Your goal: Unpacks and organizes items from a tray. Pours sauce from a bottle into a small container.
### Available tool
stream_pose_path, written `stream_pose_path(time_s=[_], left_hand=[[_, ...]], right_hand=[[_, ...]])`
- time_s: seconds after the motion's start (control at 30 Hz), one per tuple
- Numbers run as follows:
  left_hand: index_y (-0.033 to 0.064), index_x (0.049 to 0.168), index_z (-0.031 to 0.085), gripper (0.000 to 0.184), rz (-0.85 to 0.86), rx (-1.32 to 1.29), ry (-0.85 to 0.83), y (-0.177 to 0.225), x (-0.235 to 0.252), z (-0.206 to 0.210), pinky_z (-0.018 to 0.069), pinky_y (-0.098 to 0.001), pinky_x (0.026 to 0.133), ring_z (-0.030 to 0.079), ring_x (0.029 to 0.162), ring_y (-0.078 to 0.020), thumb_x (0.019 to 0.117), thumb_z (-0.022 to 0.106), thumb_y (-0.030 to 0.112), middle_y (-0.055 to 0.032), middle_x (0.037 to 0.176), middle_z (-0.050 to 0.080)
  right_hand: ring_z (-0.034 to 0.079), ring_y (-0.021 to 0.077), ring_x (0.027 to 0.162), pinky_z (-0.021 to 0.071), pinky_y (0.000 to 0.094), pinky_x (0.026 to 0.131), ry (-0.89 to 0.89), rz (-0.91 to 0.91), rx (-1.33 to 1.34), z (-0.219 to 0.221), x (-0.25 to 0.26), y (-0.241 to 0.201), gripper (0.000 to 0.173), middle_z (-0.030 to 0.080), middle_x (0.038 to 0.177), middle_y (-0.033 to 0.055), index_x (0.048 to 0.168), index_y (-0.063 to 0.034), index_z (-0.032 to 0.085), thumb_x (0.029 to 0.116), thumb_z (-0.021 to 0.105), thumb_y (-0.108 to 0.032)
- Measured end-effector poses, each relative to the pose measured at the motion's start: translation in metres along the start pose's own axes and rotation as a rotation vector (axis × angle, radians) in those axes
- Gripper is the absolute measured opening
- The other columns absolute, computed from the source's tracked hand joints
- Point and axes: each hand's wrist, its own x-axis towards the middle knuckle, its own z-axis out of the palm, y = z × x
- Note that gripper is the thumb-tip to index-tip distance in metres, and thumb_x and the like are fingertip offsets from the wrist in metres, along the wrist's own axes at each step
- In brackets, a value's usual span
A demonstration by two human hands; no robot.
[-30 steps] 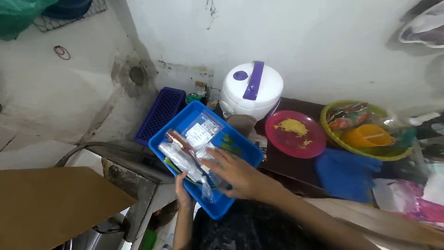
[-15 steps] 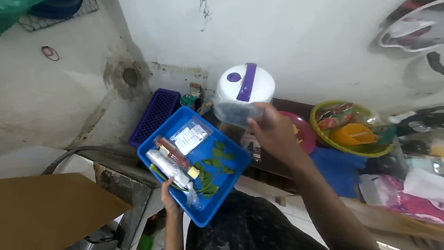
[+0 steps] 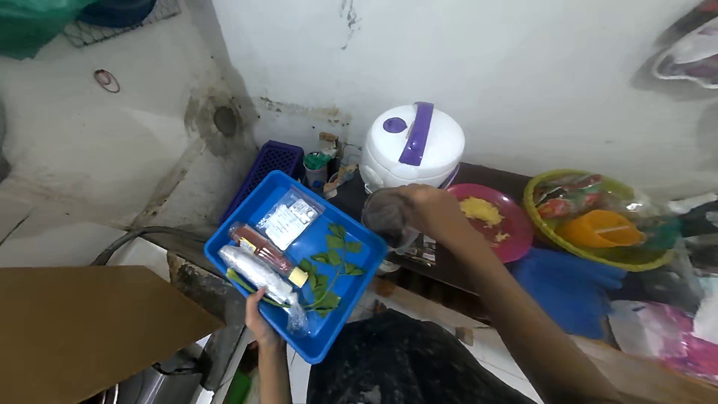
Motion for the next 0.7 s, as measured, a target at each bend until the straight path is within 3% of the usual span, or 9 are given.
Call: stream_pose_path(time_s=[0.17, 0.23, 0.27, 0.33, 0.4, 0.47, 0.57, 0.63, 0.7], left_hand=[[0.0159, 0.089, 0.063, 0.034, -0.084, -0.041, -0.058, -0.001, -0.011, 0.014, 0.0606, -0.02, 0.064, 0.072, 0.071, 0.0003, 0.0911, 0.033, 0.0, 0.0085, 0.075, 0.075], [0.0156, 0.089, 0.062, 0.033, -0.132, -0.028, -0.088, -0.003, -0.018, 0.022, 0.0607, -0.0197, 0.064, 0.072, 0.07, 0.0006, 0.0917, 0.033, 0.001, 0.009, 0.074, 0.074], [0.0153, 0.09, 0.061, 0.032, -0.16, -0.028, -0.11, -0.004, -0.02, 0.026, 0.0606, -0.0196, 0.064, 0.072, 0.07, 0.0008, 0.0915, 0.032, 0.001, 0.0092, 0.074, 0.074], [0.016, 0.089, 0.062, 0.034, -0.203, -0.048, -0.154, -0.005, -0.026, 0.033, 0.0606, -0.0196, 0.064, 0.072, 0.07, 0.0005, 0.0906, 0.032, 0.001, 0.0086, 0.075, 0.075], [0.0169, 0.088, 0.062, 0.035, -0.229, -0.057, -0.192, -0.003, -0.029, 0.04, 0.0606, -0.0196, 0.065, 0.072, 0.071, 0.0005, 0.0906, 0.032, 0.0, 0.0083, 0.075, 0.075], [0.0164, 0.088, 0.061, 0.033, -0.243, -0.047, -0.195, -0.002, -0.029, 0.043, 0.0604, -0.0195, 0.065, 0.072, 0.07, 0.0007, 0.09, 0.033, 0.001, 0.0083, 0.075, 0.075], [0.0142, 0.092, 0.06, 0.031, -0.26, -0.022, -0.165, -0.001, -0.027, 0.042, 0.0606, -0.0197, 0.064, 0.072, 0.07, 0.0, 0.0916, 0.032, 0.001, 0.008, 0.074, 0.074], [0.0133, 0.092, 0.061, 0.032, -0.271, -0.026, -0.149, -0.003, -0.025, 0.039, 0.0606, -0.02, 0.063, 0.072, 0.069, -0.0005, 0.0918, 0.031, 0.001, 0.0072, 0.074, 0.074], [0.0129, 0.092, 0.061, 0.033, -0.281, -0.053, -0.133, -0.006, -0.023, 0.034, 0.0611, -0.0209, 0.063, 0.072, 0.069, -0.0015, 0.0916, 0.031, 0.001, 0.0063, 0.075, 0.074]], right_hand=[[0.071, 0.0389, 0.094, 0.0578, 0.0523, 0.076, 0.345, -0.321, 0.079, 0.0, 0.001, -0.037, 0.019, 0.074, 0.099, 0.0194, 0.099, 0.0018, 0.075, 0.0941, 0.06, -0.009], [0.069, 0.0355, 0.095, 0.055, 0.0505, 0.077, 0.307, -0.46, 0.081, 0.0, 0.003, -0.05, 0.017, 0.074, 0.098, 0.0144, 0.098, -0.0035, 0.077, 0.0904, 0.064, -0.01], [0.068, 0.036, 0.103, 0.0531, 0.0542, 0.084, 0.207, -0.512, 0.061, 0.001, 0.005, -0.055, 0.02, 0.075, 0.104, 0.0132, 0.104, -0.0065, 0.078, 0.0876, 0.066, -0.005], [0.063, 0.0404, 0.122, 0.0435, 0.0672, 0.101, 0.023, -0.552, -0.025, 0.008, 0.011, -0.062, 0.043, 0.071, 0.121, 0.0158, 0.117, -0.0082, 0.075, 0.0791, 0.071, 0.011], [0.061, 0.0426, 0.127, 0.0358, 0.0734, 0.108, 0.018, -0.569, -0.066, 0.024, 0.019, -0.056, 0.047, 0.071, 0.122, 0.0188, 0.117, -0.0047, 0.074, 0.0772, 0.067, 0.019], [0.068, 0.04, 0.115, 0.0372, 0.072, 0.108, 0.095, -0.579, -0.059, 0.033, 0.026, -0.045, 0.031, 0.075, 0.107, 0.0178, 0.106, -0.0011, 0.076, 0.0827, 0.064, 0.016], [0.075, 0.0285, 0.086, 0.0478, 0.062, 0.1, 0.268, -0.615, 0.043, 0.022, 0.03, -0.035, 0.017, 0.076, 0.088, 0.0117, 0.095, -0.0025, 0.077, 0.0889, 0.061, -0.001], [0.074, 0.0242, 0.084, 0.0487, 0.0557, 0.098, 0.338, -0.603, 0.153, 0.005, 0.028, -0.032, 0.018, 0.077, 0.089, 0.0098, 0.096, -0.0027, 0.078, 0.0897, 0.061, -0.007], [0.072, 0.027, 0.087, 0.0492, 0.0527, 0.092, 0.386, -0.538, 0.191, -0.02, 0.024, -0.032, 0.021, 0.076, 0.094, 0.0133, 0.104, 0.0, 0.076, 0.0893, 0.062, -0.007]])
